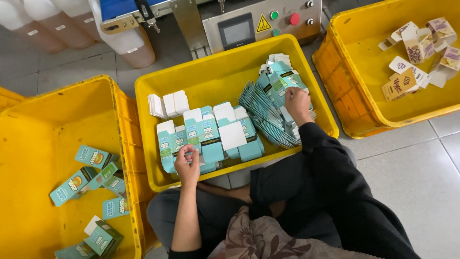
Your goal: Folding flat cardboard templates into boxes and organizing them into yellow bins on a warehouse floor.
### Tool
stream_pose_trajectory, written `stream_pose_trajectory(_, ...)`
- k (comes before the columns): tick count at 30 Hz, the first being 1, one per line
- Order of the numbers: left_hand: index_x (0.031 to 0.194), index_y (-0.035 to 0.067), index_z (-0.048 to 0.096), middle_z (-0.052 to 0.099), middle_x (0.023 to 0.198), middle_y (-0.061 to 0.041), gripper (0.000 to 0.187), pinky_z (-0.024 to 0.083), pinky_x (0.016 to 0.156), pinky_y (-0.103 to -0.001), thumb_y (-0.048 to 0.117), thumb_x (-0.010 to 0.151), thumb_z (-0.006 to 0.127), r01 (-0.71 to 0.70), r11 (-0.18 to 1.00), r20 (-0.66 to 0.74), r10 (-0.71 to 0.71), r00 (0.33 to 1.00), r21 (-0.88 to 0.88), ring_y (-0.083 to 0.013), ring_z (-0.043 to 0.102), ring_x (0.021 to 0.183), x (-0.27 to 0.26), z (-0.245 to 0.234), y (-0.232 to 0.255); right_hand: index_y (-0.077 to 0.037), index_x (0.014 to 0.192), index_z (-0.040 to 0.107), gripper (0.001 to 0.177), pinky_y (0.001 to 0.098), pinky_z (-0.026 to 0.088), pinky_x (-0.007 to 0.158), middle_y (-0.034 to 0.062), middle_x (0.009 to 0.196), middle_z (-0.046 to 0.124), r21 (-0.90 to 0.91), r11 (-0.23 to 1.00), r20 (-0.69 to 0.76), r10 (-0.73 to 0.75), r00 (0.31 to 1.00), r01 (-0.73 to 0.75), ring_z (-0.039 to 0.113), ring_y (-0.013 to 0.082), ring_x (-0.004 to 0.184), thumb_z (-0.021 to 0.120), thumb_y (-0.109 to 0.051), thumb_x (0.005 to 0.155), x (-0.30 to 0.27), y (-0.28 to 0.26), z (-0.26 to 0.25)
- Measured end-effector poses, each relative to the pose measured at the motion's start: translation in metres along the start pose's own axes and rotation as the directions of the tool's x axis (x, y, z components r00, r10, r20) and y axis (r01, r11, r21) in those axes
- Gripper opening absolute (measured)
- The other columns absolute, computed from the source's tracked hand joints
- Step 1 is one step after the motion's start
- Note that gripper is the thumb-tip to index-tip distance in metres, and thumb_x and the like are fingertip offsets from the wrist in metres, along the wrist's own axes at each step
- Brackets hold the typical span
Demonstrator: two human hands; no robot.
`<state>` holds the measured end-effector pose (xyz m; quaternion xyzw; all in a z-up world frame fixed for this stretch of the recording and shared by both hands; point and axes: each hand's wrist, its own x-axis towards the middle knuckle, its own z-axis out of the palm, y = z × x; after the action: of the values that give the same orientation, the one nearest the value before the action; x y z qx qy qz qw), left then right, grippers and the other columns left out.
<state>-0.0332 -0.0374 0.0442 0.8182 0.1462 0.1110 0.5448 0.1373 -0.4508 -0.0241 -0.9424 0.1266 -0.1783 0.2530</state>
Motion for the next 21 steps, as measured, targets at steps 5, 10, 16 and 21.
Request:
stream_pose_trajectory(5, 0.117, 0.005, 0.066, 0.068, 0.105, -0.018, 0.021, 0.057, 0.073, -0.04, 0.012, 0.098, 0.067, -0.01, 1.0, -0.007, 0.01, 1.0, 0.009, -0.0267, 0.069, 0.084, 0.0, 0.0, -0.003, -0.021, 0.106, 0.081, 0.02, 0.053, 0.06, 0.081, 0.0098, 0.094, 0.077, 0.036, 0.986, -0.004, 0.162, 0.987, -0.161, 0.073, 0.0397, 0.088, 0.064, -0.027, 0.097, 0.015, 0.034, 0.039)
stream_pose_trajectory(10, 0.116, 0.005, 0.067, 0.069, 0.104, -0.017, 0.02, 0.058, 0.072, -0.039, 0.012, 0.098, 0.068, -0.011, 1.0, -0.012, 0.011, 1.0, 0.027, -0.0269, 0.07, 0.083, 0.0, 0.001, -0.004, -0.016, 0.101, 0.079, 0.011, 0.0488, 0.059, 0.073, 0.0085, 0.085, 0.074, 0.089, 0.971, -0.035, -0.217, 0.975, 0.22, 0.073, 0.0361, 0.078, 0.07, -0.02, 0.096, -0.007, -0.009, 0.006)
stream_pose_trajectory(16, 0.118, 0.004, 0.066, 0.069, 0.106, -0.018, 0.023, 0.058, 0.069, -0.04, 0.015, 0.098, 0.068, -0.063, 0.996, 0.017, 0.062, 0.998, 0.061, -0.0282, 0.071, 0.084, 0.003, 0.005, -0.011, -0.013, 0.087, 0.074, 0.008, 0.0428, 0.059, 0.063, 0.0085, 0.079, 0.073, -0.041, 0.775, 0.015, -0.631, 0.776, 0.631, 0.073, 0.0312, 0.067, 0.071, -0.018, 0.093, -0.065, -0.067, 0.012)
stream_pose_trajectory(21, 0.12, 0.003, 0.066, 0.068, 0.107, -0.019, 0.024, 0.058, 0.072, -0.041, 0.013, 0.098, 0.068, -0.048, 0.998, 0.009, 0.047, 0.999, 0.038, -0.0284, 0.07, 0.085, 0.001, 0.002, -0.012, -0.02, 0.082, 0.067, 0.008, 0.0304, 0.057, 0.06, -0.0043, 0.079, 0.066, -0.37, 0.56, 0.134, -0.757, 0.64, 0.741, 0.071, 0.0162, 0.062, 0.071, -0.02, 0.088, -0.068, -0.073, 0.006)
